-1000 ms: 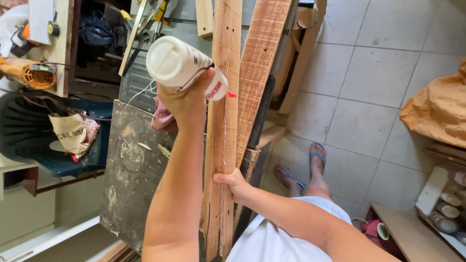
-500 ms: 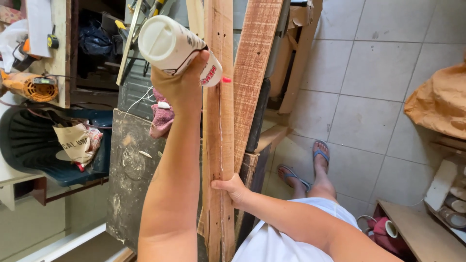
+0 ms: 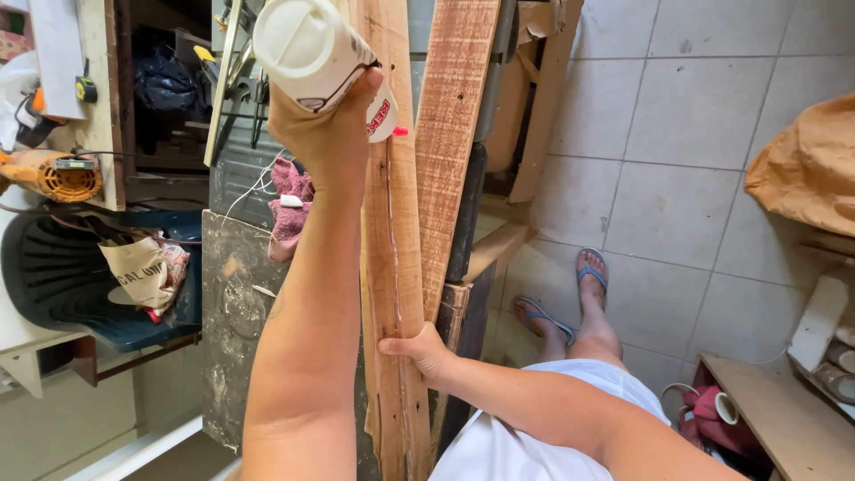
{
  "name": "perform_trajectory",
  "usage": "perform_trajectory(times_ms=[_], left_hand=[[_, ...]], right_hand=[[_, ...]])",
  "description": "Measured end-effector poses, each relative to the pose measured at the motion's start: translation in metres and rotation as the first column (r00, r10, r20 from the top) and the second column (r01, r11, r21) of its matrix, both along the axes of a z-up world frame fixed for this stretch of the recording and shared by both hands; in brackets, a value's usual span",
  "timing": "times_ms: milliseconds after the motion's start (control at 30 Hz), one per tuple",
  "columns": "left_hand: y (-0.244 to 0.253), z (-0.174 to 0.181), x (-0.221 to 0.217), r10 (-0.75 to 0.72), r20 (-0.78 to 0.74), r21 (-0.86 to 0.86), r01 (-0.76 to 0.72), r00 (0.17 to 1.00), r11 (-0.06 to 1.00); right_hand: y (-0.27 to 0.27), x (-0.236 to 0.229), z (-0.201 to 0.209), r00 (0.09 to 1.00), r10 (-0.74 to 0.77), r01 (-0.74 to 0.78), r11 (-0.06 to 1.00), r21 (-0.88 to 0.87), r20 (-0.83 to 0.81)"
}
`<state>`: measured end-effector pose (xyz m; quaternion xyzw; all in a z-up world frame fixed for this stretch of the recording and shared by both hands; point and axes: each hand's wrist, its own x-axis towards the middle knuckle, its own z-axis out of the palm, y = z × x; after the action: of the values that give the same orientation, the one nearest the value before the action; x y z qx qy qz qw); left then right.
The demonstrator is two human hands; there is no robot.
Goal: Applying wood glue to the edges of wooden planks and securing them together with a clamp on a workbench.
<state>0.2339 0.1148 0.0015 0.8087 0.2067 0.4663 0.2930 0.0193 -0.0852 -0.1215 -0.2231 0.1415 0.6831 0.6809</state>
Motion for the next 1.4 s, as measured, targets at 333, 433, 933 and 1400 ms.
perform_trajectory(times_ms=[333, 433, 933, 1400], left_hand=[[0.014, -0.014, 0.015, -0.021, -0.017, 0.107, 0.022, 1.000, 0.994], [0.014, -0.012, 0.007, 0.019, -0.059, 0.137, -0.011, 0.998, 0.991], [-0.010, 0.011, -0.028, 0.002, -0.125, 0.053, 0.004, 0.992, 0.999], [-0.019, -0.012, -0.099, -0.001, -0.119, -0.017, -0.001, 0.993, 1.000]], right_hand=[[0.008, -0.004, 0.009, 0.997, 0.063, -0.055, 0.976, -0.209, 0.033], [0.011, -0.008, 0.008, 0.998, 0.008, 0.003, 0.979, -0.205, 0.054], [0.011, -0.009, 0.005, 0.996, 0.054, -0.039, 0.974, -0.222, 0.065], [0.010, -0.009, 0.006, 0.995, -0.021, 0.041, 0.974, -0.221, 0.093]])
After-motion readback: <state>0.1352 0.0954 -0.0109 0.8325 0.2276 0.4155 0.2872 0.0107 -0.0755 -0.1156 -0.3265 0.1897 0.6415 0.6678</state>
